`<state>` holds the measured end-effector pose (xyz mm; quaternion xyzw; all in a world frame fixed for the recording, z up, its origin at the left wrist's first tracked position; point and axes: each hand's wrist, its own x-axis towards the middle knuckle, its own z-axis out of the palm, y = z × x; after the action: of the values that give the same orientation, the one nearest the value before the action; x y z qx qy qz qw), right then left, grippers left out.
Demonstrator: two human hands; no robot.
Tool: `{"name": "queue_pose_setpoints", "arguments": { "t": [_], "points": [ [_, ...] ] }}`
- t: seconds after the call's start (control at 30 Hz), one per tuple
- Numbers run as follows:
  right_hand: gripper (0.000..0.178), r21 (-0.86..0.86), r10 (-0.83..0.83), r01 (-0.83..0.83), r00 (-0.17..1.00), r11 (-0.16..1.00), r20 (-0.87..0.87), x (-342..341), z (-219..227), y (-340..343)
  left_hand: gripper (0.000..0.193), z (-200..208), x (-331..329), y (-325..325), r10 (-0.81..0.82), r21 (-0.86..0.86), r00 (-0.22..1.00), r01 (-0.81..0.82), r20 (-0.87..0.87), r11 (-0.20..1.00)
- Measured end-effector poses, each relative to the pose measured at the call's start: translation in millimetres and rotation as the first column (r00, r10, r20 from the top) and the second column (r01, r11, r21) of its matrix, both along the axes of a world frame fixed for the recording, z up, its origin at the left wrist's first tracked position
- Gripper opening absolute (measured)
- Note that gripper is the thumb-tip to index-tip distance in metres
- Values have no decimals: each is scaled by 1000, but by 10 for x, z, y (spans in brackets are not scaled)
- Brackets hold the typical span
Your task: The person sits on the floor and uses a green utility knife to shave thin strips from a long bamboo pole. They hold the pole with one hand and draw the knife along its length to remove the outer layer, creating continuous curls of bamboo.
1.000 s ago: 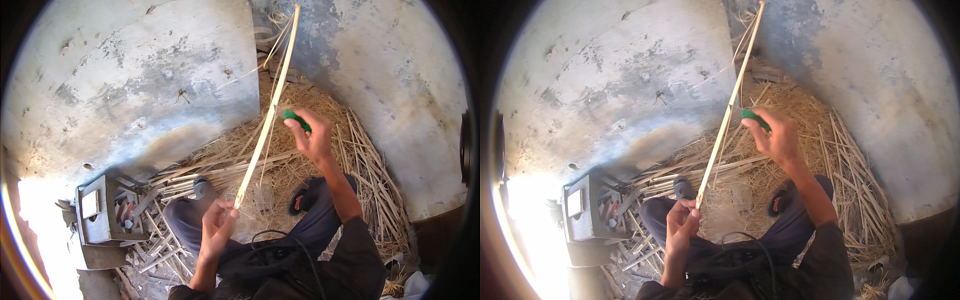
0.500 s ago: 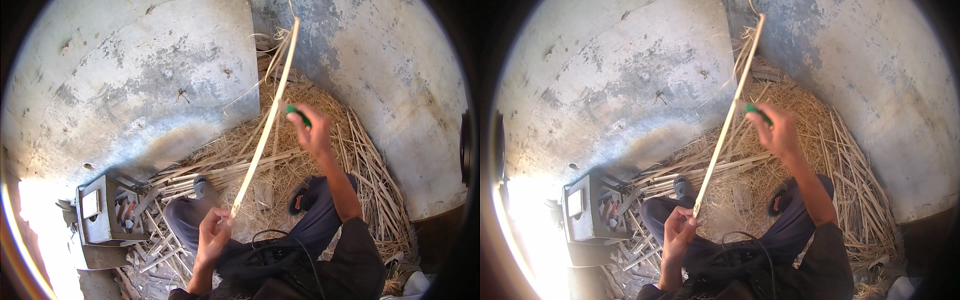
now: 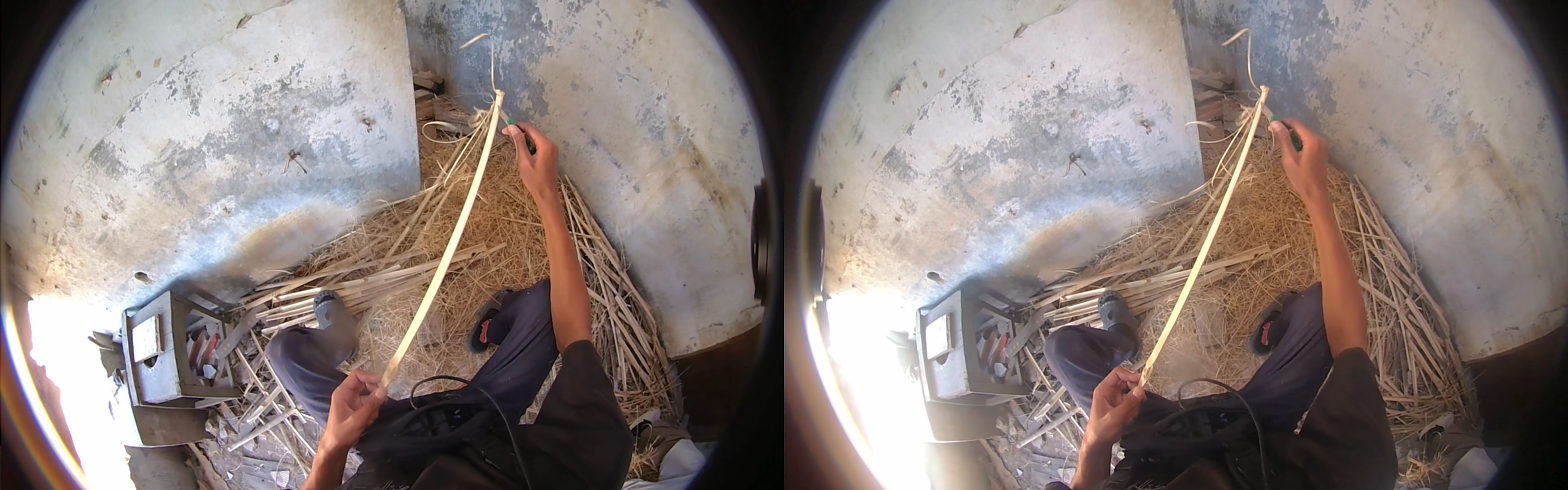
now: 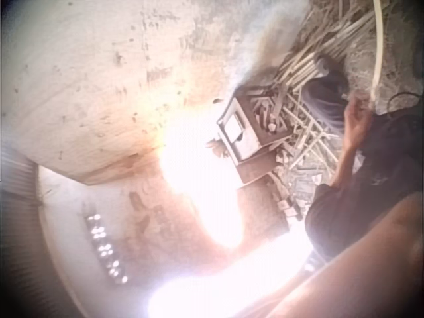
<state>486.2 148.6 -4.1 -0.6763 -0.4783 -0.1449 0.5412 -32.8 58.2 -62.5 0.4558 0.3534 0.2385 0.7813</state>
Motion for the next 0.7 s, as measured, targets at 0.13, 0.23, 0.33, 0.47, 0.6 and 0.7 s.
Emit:
{"name": "queue_pose_setpoints", "arguments": {
  "t": [0.13, 0.23, 0.33, 0.47, 0.6, 0.7],
  "points": [
    [46, -74, -45, 45, 999, 996, -2, -35, -20, 37, 23, -24, -32, -18, 4, -19, 1000, -4, -5, 1000],
    [45, -23, -60, 61, 997, 998, 42, 135, -93, 77, 23, -27, -34, 7, -5, -24, 1000, 5, -5, 1000],
    [47, -98, 62, -85, 975, 992, -212, 121, -111, 79, 22, -58, -48, 8, 14, 5, 1000, -14, -23, 1000],
    [53, 163, 449, -595, 371, 787, -813, 122, -107, 14, 24, -164, 7, 41, 93, 110, 994, -86, -54, 990],
    [53, 203, 452, -609, 287, 767, -845, -39, -203, 21, 27, -188, 71, 114, 180, 307, 971, -124, -160, 944],
    [54, -351, 256, -511, 783, 785, -567, -156, -122, -44, 25, -95, 132, 233, 320, 429, 925, -208, -205, 879]
  ]
}}
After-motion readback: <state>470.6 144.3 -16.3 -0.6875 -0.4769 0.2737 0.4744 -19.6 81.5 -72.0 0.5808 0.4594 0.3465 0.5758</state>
